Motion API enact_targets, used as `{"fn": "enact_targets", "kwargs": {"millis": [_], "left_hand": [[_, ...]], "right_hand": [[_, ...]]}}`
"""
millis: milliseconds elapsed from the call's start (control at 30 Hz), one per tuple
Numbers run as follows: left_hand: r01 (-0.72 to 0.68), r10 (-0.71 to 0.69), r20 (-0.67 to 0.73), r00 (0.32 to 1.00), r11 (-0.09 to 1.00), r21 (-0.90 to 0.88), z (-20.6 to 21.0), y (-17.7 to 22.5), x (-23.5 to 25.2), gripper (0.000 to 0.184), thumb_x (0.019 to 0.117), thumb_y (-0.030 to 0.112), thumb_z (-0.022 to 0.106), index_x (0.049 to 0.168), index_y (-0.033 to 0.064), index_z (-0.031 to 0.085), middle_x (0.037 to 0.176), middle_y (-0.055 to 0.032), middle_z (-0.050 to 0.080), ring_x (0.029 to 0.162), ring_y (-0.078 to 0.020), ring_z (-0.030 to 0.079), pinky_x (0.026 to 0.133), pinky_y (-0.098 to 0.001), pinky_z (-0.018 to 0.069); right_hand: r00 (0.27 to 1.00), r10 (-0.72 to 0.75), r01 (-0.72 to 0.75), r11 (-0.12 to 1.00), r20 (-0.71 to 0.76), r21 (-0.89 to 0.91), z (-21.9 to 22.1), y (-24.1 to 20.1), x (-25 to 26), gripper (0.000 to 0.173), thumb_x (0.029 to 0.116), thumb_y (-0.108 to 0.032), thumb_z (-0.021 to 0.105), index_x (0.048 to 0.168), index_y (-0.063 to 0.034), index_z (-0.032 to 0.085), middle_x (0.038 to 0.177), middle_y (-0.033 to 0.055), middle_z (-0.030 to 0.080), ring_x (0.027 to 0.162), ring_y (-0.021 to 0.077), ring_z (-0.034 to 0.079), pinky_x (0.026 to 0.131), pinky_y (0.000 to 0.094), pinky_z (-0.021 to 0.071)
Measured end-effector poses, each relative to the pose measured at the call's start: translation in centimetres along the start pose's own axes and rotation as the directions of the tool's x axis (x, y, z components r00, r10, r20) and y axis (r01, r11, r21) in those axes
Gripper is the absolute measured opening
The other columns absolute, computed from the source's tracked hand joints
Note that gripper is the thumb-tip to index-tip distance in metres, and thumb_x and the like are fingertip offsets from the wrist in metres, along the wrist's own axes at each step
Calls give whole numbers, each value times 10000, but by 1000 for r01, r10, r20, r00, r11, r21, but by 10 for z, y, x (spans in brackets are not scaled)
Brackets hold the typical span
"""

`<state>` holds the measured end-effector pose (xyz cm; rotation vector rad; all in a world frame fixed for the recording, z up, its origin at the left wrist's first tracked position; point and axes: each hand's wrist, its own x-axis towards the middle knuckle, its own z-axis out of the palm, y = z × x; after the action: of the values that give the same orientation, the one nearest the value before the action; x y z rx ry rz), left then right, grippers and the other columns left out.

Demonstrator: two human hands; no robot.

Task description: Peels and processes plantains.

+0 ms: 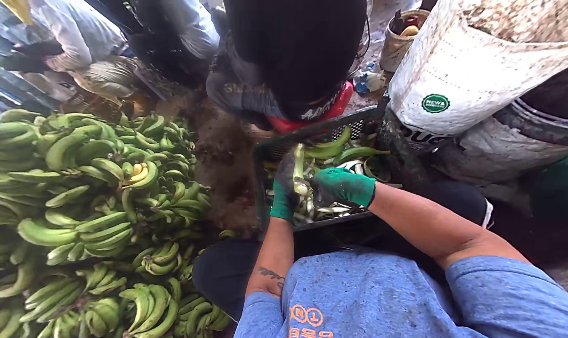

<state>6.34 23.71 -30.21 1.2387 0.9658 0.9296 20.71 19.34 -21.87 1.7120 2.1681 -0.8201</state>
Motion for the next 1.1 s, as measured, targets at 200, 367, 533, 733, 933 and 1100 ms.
{"fn": "enact_targets", "kwargs": {"millis": [200,367,533,733,933,1100], "left_hand": [[112,-109,-40,993,989,92,23,14,-20,337,1104,169,397,1371,15,532,1055,-130,652,835,-165,626,736,-351,555],[355,-366,19,931,887,-295,27,43,-34,363,1127,337,313,1289,52,470,750,-84,561,566,-189,593,492,-335,539],[166,-126,150,981,941,-296,17,37,-45,334,1091,129,384,1387,-5,460,1023,-142,628,799,-184,646,693,-352,586],[236,-198,130,972,767,-596,6,33,-25,352,1114,388,351,1267,112,506,875,-113,668,694,-239,690,593,-368,602],[67,-58,38,998,954,-291,-2,26,0,401,1079,447,442,1379,198,534,1016,-56,702,765,-156,688,609,-305,588],[-108,110,-119,987,994,25,3,36,36,494,1079,426,469,1486,146,466,1236,-119,643,1019,-173,649,860,-400,572]], "right_hand": [[934,186,-144,978,-306,154,8,12,15,321,930,-237,756,1121,17,718,1124,266,700,1122,468,647,948,661,491],[890,287,-227,953,-356,201,-13,9,42,354,979,-243,698,1115,84,679,1153,319,678,1166,510,625,968,692,469],[835,390,-341,920,-388,192,-32,30,57,355,966,-253,715,1020,97,683,1094,331,687,1100,529,648,890,708,497],[855,446,-428,895,-265,124,-30,53,44,336,931,-218,736,1046,95,694,1151,323,679,1160,503,631,932,691,480],[852,427,-370,900,-303,230,-4,62,39,348,878,-289,783,1028,17,716,1074,272,706,1066,479,668,857,698,510],[919,290,-240,949,-268,203,-11,33,17,382,928,-351,719,1118,-19,714,1085,246,717,1078,454,675,938,686,488]]}}
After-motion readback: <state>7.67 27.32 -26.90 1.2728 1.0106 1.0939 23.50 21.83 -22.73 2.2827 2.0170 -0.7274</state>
